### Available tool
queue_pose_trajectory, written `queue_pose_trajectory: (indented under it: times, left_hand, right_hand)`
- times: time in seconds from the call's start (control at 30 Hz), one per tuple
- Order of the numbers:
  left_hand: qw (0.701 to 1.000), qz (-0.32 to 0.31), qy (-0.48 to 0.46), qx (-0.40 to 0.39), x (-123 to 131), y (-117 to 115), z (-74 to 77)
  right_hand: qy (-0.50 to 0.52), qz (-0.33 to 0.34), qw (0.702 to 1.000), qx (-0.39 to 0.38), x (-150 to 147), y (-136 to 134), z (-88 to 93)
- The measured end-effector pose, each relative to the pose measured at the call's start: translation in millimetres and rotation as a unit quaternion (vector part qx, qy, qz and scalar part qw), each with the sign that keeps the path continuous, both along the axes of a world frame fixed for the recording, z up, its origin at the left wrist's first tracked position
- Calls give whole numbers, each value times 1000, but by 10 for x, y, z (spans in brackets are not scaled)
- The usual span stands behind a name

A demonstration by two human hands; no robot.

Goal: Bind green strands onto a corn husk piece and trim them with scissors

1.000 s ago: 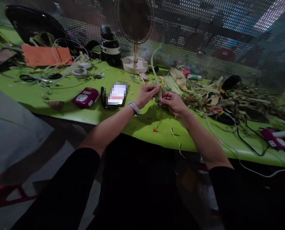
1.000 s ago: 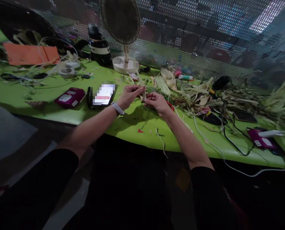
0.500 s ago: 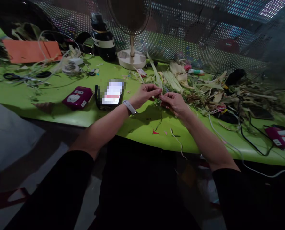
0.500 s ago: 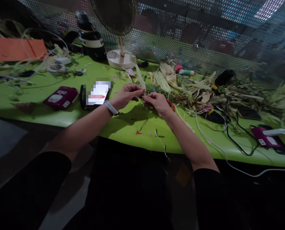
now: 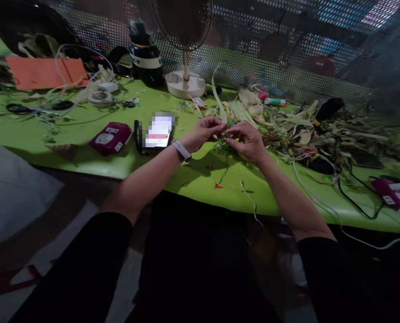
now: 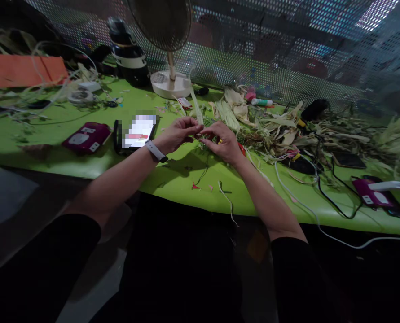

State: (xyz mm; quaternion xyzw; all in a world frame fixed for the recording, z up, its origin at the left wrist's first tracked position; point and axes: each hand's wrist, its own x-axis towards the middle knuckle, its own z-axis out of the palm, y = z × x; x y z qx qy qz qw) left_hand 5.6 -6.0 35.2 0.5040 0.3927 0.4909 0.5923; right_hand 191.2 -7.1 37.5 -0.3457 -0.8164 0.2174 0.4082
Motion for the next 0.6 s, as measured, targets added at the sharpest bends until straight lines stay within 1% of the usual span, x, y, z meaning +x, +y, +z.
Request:
queue_pose_trajectory:
  times: [0.1, 0.2, 0.3, 0.47, 0.6]
  left_hand:
    - [1000, -15, -13, -8, 21, -30, 9]
    - [999, -23, -22, -6, 42, -53, 11]
    - [999, -23, -19, 11, 60, -48, -10]
    - [999, -24, -12, 31, 90, -34, -36]
    - [999, -24, -30, 21, 83, -46, -10]
  right_hand:
    - [-1, -3, 1000, 23, -23, 4, -46]
    - [10, 9, 1000, 19, -28, 8, -78]
    - [26, 17, 999, 22, -26, 13, -98]
    - [31, -5, 998, 55, -38, 18, -88]
    - [63, -27, 997, 33, -57, 13, -72]
